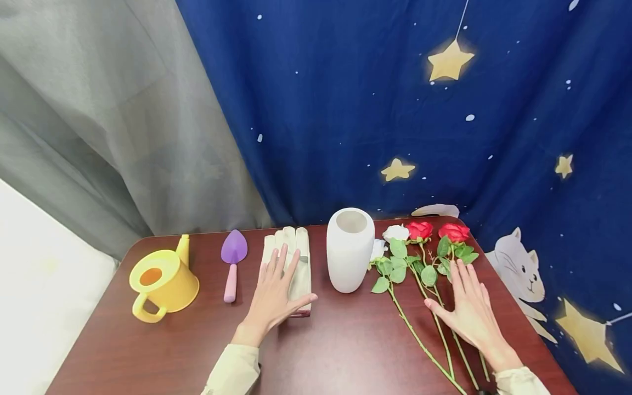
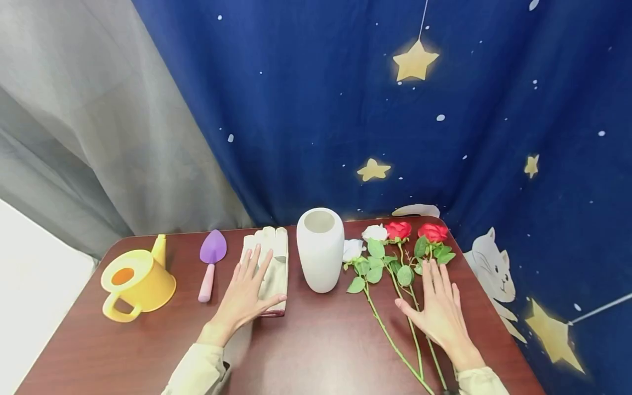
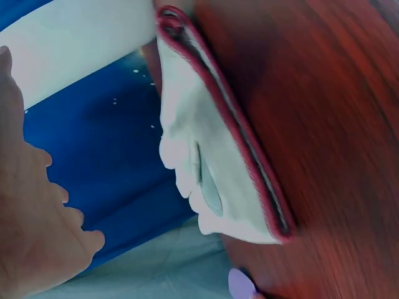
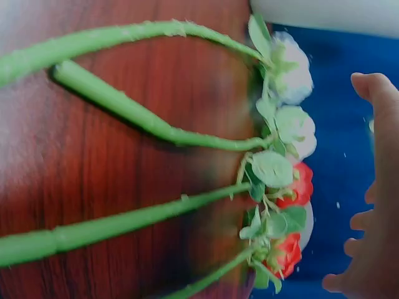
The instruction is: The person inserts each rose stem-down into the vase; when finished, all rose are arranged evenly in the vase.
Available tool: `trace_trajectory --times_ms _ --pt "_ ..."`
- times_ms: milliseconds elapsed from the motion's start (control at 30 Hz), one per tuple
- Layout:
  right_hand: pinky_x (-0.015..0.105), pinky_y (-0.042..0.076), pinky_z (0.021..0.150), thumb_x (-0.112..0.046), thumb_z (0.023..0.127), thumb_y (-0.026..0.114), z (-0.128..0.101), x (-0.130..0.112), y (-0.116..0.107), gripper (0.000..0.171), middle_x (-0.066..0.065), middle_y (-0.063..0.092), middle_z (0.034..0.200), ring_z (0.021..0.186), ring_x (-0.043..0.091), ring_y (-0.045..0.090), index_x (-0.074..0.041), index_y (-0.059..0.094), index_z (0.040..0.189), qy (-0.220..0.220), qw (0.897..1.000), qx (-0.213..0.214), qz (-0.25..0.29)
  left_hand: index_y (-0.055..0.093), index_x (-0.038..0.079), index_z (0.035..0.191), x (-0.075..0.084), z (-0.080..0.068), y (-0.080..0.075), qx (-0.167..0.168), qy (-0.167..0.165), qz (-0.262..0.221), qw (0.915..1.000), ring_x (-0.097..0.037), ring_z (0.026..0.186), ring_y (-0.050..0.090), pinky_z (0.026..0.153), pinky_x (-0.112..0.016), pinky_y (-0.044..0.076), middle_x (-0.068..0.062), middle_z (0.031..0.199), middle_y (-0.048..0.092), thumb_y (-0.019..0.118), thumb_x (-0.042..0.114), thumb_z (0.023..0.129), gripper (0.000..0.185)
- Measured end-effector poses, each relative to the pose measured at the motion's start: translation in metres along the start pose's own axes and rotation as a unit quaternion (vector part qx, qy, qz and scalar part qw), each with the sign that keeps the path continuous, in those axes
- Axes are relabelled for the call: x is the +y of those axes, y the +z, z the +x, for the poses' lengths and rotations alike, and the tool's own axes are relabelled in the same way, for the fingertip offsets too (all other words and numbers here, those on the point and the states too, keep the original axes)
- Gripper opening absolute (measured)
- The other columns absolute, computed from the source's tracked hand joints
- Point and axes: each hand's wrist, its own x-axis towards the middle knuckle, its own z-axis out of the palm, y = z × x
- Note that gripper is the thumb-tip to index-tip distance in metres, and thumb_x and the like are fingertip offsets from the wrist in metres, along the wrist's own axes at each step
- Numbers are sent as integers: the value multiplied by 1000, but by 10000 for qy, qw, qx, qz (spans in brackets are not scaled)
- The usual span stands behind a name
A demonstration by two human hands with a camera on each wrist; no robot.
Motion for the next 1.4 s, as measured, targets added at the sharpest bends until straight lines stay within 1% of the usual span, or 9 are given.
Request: trace_trajectory --times_ms 167,333,667,800,933,1067,1200,1267,1400 --pt "59 9 105 -46 84 64 -2 13 -12 99 33 15 146 136 43 8 2 6 147 424 9979 -150 472 12 25 150 11 11 -8 -48 -216 -945 9953 -24 139 9 106 -51 21 -4 155 3 58 70 74 100" --pt "65 22 95 -46 89 57 -5 26 -21 90 38 27 136 123 53 26 10 12 143 1036 9915 -368 692 7 32 149 23 23 -11 -155 -408 -1908 9807 -19 138 16 101 -51 30 10 154 -2 62 65 75 99" --pt "58 39 80 -50 93 46 -16 43 -23 78 37 49 114 103 48 51 17 31 131 1934 9734 -838 902 20 22 149 41 45 -11 108 -623 -2995 9520 -14 136 20 105 -47 25 2 152 21 77 41 74 96" --pt "53 42 76 -51 94 44 -20 52 -22 71 29 59 102 95 43 57 14 42 123 2148 9660 -1154 861 25 20 147 49 54 -10 228 -557 -3478 9356 -17 134 27 104 -46 29 -1 149 28 80 39 70 97" --pt "45 44 70 -47 90 54 -19 57 -19 56 16 65 85 81 34 60 8 56 101 2264 9579 -1550 840 28 17 146 55 61 -5 394 -448 -3895 9191 -20 132 32 101 -47 33 -3 146 32 83 34 67 98" --pt "38 42 62 -33 83 66 -18 60 -15 32 6 64 75 70 22 58 -2 58 83 2260 9541 -1779 836 27 18 146 59 65 4 478 -408 -4171 9067 -18 131 33 101 -46 32 -3 146 33 85 29 66 100" --pt "32 40 55 -16 80 66 -18 62 -13 15 0 60 66 59 15 54 -4 57 79 2265 9530 -1739 1013 26 19 146 62 69 13 518 -439 -4425 8942 -14 131 34 103 -43 32 -1 146 34 87 27 64 103" --pt "31 43 53 -11 81 64 -18 63 -13 13 0 60 65 57 15 55 -1 57 81 2330 9471 -1743 1354 27 21 146 64 72 16 537 -430 -4545 8881 -14 128 38 102 -42 33 1 144 37 88 25 63 103" --pt "30 50 55 -7 85 60 -20 66 -15 15 4 62 71 62 17 58 7 58 90 2547 9214 -1870 2260 32 24 142 65 74 20 506 -419 -4592 8859 -15 119 47 98 -42 37 3 136 45 87 24 63 97"
